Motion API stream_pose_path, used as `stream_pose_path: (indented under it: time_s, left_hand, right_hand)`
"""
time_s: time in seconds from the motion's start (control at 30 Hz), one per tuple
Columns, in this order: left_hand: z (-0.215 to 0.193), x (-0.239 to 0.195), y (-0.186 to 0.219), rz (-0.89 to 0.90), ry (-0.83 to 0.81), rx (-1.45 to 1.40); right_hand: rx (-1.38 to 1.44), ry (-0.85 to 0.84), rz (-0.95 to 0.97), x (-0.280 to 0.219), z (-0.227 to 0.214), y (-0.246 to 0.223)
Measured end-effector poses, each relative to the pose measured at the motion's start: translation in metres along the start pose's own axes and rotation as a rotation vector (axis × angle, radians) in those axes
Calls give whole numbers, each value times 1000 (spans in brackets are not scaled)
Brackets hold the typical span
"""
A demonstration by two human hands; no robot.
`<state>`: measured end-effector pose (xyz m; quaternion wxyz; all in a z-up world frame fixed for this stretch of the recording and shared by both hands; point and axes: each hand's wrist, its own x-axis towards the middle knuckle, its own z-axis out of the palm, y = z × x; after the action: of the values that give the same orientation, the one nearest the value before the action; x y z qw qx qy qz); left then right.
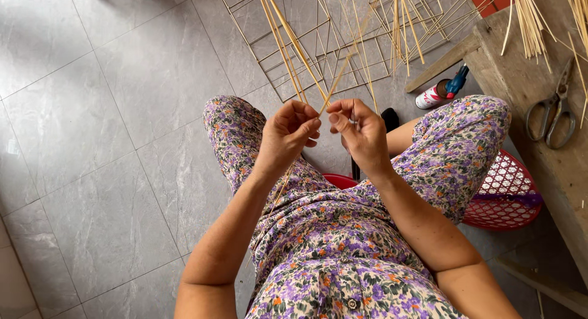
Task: The person sits on a low stool and uses a knife to sharpen the ends of thin wooden sticks. They hold each stick with one hand and scrape the blade along the wood to create a point, then place the sharpened stick into a metal wire rack on the floor.
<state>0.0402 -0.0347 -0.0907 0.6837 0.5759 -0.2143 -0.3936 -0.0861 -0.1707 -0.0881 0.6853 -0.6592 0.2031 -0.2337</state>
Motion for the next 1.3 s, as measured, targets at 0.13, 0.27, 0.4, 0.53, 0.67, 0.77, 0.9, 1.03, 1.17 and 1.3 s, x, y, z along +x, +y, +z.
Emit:
stream_pose_path:
  time_s: [0.13, 0.27, 0.4, 0.53, 0.67, 0.77, 0.9, 1.03, 1.17, 1.3]
  left_hand:
    - [16, -6, -6, 33, 14, 198]
    - [22, -12, -3, -20, 98, 207]
    - [20, -14, -9, -10, 110, 177]
    - [18, -11, -18, -29, 139, 72]
    - [16, -8, -24, -36, 143, -35]
    - [15, -9, -25, -61, 130, 27]
    - [15, -8, -29, -93, 117, 53]
    - [12, -5, -33, -89, 121, -56]
    - [8, -5, -28, -109, 113, -156]
    - [6, -11, -20, -146, 78, 21]
  right_hand:
    - [17, 41, 29, 9, -1, 6]
    - [129, -11, -2, 13, -7, 17]
    - [234, -48, 111, 14, -14, 23]
    - [257, -25, 117, 16, -16, 25]
    - [276, -37, 140, 17, -17, 25]
    - [307, -12, 134, 18, -15, 27]
    - [284, -19, 119, 20, -16, 38]
    - [283, -30, 142, 21, -18, 39]
    - [237, 22, 145, 23, -19, 31]
    - [232, 97, 99, 31, -34, 28]
